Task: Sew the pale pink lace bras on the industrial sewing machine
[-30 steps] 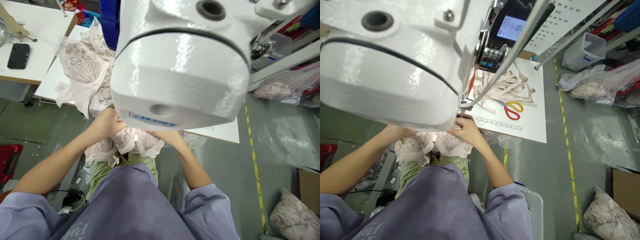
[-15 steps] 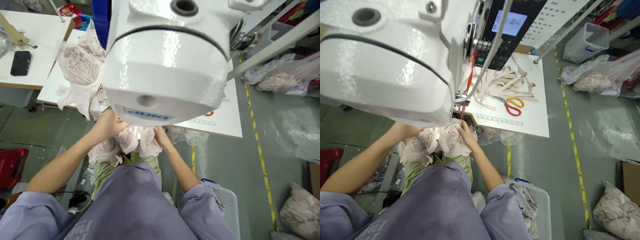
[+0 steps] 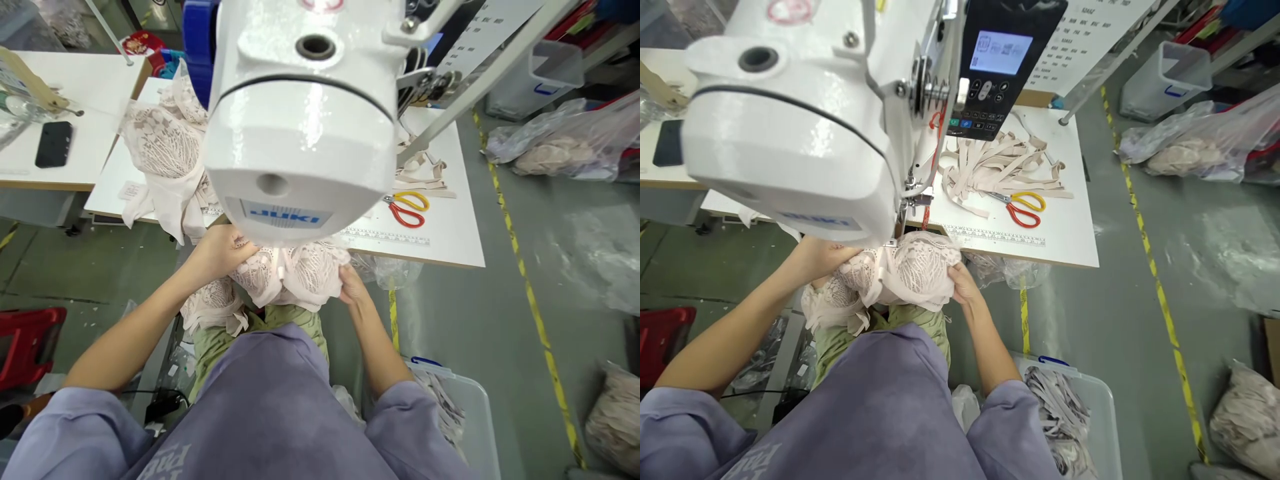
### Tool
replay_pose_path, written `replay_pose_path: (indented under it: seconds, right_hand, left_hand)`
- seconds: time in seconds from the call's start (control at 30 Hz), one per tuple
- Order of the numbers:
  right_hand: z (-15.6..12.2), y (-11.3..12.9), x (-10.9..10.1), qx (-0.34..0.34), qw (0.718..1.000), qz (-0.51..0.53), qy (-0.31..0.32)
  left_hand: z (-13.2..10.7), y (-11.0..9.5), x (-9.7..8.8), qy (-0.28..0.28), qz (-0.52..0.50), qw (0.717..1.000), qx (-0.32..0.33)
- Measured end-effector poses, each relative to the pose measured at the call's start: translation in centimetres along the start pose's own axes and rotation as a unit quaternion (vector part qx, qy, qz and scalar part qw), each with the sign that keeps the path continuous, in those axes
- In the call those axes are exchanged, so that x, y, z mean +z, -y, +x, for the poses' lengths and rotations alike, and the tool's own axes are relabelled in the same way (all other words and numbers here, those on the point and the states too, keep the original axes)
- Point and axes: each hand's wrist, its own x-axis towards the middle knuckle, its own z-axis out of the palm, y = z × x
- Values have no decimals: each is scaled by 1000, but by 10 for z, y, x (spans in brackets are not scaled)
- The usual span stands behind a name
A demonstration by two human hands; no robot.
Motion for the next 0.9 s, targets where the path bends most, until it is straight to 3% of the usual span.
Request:
replay_pose_path:
  seconds: [0.1, 0.17, 0.23, 0.33, 0.4, 0.43, 0.53, 0.6, 0.67, 0.77, 0.9]
  right_hand:
    - [-20, 24, -16, -13, 999, -31, 16]
    - [-36, 40, -11, -24, 997, -62, 50]
    - [-53, 57, 8, -53, 983, -134, 113]
    - [-74, 81, 55, -115, 921, -289, 235]
    - [-84, 93, 82, -154, 883, -333, 292]
    - [-87, 98, 91, -166, 875, -337, 305]
    - [-88, 106, 101, -157, 879, -342, 292]
    - [-81, 107, 99, -146, 889, -355, 251]
    - [-70, 104, 97, -151, 895, -373, 190]
    - [-49, 97, 98, -162, 895, -406, 91]
    - [-24, 91, 100, -130, 922, -360, 68]
  left_hand:
    - [-17, 3, -9, 88, 58, 994, -40]
    - [-35, 1, -8, 103, 107, 988, -31]
    - [-56, -10, 3, 35, 141, 989, 36]
    - [-82, -36, 30, -63, 109, 969, 211]
    - [-88, -50, 46, -43, 75, 954, 289]
    - [-87, -53, 51, -15, 63, 954, 293]
    - [-77, -45, 52, 78, 20, 979, 185]
    - [-69, -31, 46, 98, -25, 992, 80]
    - [-60, -18, 40, 64, -71, 995, 2]
    - [-45, -7, 38, -34, -88, 994, -52]
    - [-26, -4, 40, -107, -83, 987, -83]
